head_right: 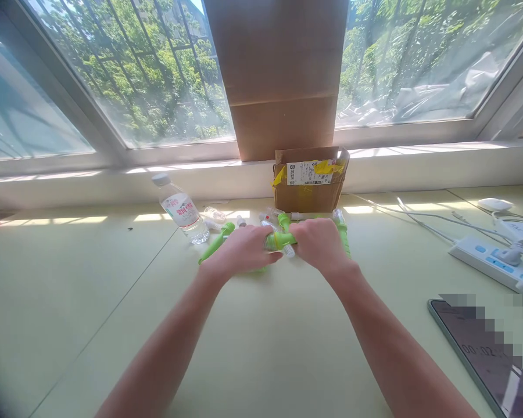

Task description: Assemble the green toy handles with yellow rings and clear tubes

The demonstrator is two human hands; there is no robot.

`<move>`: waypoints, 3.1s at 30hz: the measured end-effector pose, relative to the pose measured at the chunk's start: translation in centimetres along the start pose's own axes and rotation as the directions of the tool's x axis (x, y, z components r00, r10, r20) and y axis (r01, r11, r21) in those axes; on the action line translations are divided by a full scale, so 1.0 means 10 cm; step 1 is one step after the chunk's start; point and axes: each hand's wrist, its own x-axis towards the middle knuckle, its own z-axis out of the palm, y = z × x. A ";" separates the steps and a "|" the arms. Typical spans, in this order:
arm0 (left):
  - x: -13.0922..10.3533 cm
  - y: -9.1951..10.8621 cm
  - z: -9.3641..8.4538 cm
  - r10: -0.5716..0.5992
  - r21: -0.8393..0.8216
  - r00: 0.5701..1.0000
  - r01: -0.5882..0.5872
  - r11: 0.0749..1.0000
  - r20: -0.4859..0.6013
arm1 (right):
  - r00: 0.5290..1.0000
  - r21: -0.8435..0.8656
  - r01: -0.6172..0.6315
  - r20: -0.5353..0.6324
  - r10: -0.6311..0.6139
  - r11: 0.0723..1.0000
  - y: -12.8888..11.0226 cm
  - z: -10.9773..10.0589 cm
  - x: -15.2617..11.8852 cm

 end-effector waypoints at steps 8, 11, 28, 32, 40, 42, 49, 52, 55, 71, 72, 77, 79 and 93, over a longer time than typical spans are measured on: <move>-0.06 -0.12 -0.16 -0.001 -0.275 0.989 0.042 0.960 0.150 | 0.976 -0.028 0.062 -0.209 -0.067 0.998 -0.07 -0.03 -0.01; -0.01 -0.05 -0.05 -0.038 0.002 0.999 0.038 0.999 0.033 | 1.000 0.009 -0.002 -0.028 0.003 1.000 -0.07 0.00 0.00; 0.01 -0.09 -0.04 0.018 -0.238 0.991 0.014 0.971 0.135 | 0.973 -0.017 0.046 -0.224 -0.048 0.999 -0.04 0.20 -0.02; -0.01 -0.15 -0.11 0.068 -0.487 0.910 0.155 0.860 0.409 | 0.932 -0.062 0.084 -0.349 -0.101 0.994 -0.06 0.21 -0.03; -0.04 -0.06 0.24 -0.126 0.115 0.992 0.127 0.985 -0.016 | 0.998 0.016 0.016 0.062 -0.017 1.000 -0.14 0.19 0.00; -0.06 -0.04 0.33 -0.085 0.267 0.993 0.102 0.958 -0.076 | 0.983 0.034 -0.016 0.184 0.009 0.999 -0.14 0.18 0.01; -0.11 -0.08 0.36 -0.097 0.214 0.994 0.106 0.971 -0.051 | 0.961 0.075 0.039 0.272 -0.058 0.996 -0.15 0.18 0.02; -0.10 -0.13 0.20 -0.096 -0.116 0.984 0.114 0.987 0.150 | 0.992 0.033 0.082 0.090 -0.085 0.996 -0.17 0.24 -0.03; -0.08 -0.16 0.10 0.009 -0.381 0.897 0.179 0.907 0.442 | 0.979 -0.031 0.101 -0.177 -0.105 0.994 -0.17 0.33 -0.07; 0.01 -0.10 0.41 -0.006 0.266 1.000 0.010 0.964 -0.013 | 0.986 0.037 -0.005 0.164 -0.001 0.999 -0.10 0.39 -0.09; 0.01 -0.10 0.34 -0.020 0.155 1.000 0.017 0.988 0.019 | 0.996 0.021 0.021 0.084 -0.022 1.000 -0.09 0.40 -0.10; 0.03 -0.07 0.11 0.064 -0.418 0.840 0.200 0.886 0.539 | 0.924 -0.113 0.168 -0.329 -0.196 0.979 0.01 0.42 -0.10; 0.03 -0.05 0.17 0.019 -0.347 0.901 0.148 0.926 0.434 | 0.922 -0.134 0.177 -0.323 -0.212 0.975 0.01 0.43 -0.09; -0.05 0.00 0.44 -0.077 0.252 0.997 0.072 0.965 0.008 | 0.981 0.040 0.019 0.194 -0.026 0.999 -0.14 0.40 -0.11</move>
